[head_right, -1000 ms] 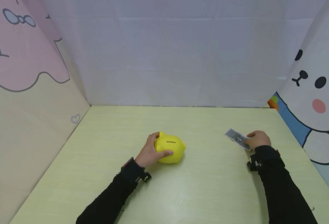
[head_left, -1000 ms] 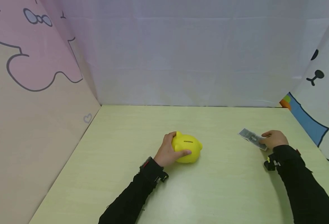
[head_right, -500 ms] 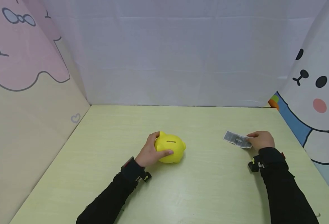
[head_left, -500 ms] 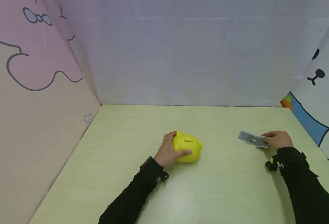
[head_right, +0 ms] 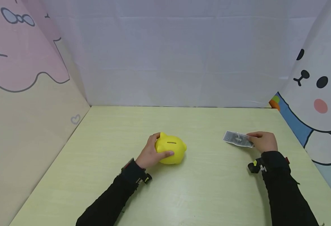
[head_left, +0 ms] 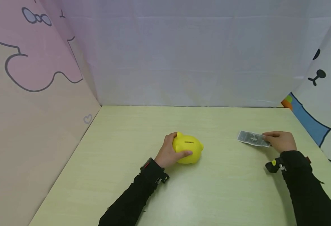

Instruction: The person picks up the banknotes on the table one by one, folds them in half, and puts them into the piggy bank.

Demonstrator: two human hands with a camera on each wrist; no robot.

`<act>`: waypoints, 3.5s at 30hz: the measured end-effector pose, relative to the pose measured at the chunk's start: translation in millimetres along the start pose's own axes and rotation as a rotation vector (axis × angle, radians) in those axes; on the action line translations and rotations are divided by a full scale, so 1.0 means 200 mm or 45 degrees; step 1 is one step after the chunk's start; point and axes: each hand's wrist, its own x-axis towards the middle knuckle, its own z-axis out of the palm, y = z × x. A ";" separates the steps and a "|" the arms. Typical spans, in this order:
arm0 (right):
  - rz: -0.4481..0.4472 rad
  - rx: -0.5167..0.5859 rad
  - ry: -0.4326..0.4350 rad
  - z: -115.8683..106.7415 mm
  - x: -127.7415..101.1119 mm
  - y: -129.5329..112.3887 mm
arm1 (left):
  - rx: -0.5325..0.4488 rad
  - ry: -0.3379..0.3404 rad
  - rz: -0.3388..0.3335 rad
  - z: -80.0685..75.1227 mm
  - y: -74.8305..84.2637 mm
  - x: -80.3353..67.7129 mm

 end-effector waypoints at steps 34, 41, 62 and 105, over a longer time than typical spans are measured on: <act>-0.235 0.195 -0.012 0.08 -0.18 -0.49 | 0.019 0.090 0.084 -0.08 0.10 0.00; -0.309 0.226 -0.013 0.11 -0.22 -0.58 | -0.032 0.099 0.077 -0.11 0.16 0.01; -0.590 0.416 -0.102 0.18 -0.35 -0.85 | -0.383 -0.035 0.228 -0.11 0.25 0.00; -0.512 0.789 -0.304 0.36 -0.33 -0.95 | -0.412 0.152 0.309 -0.22 0.27 -0.04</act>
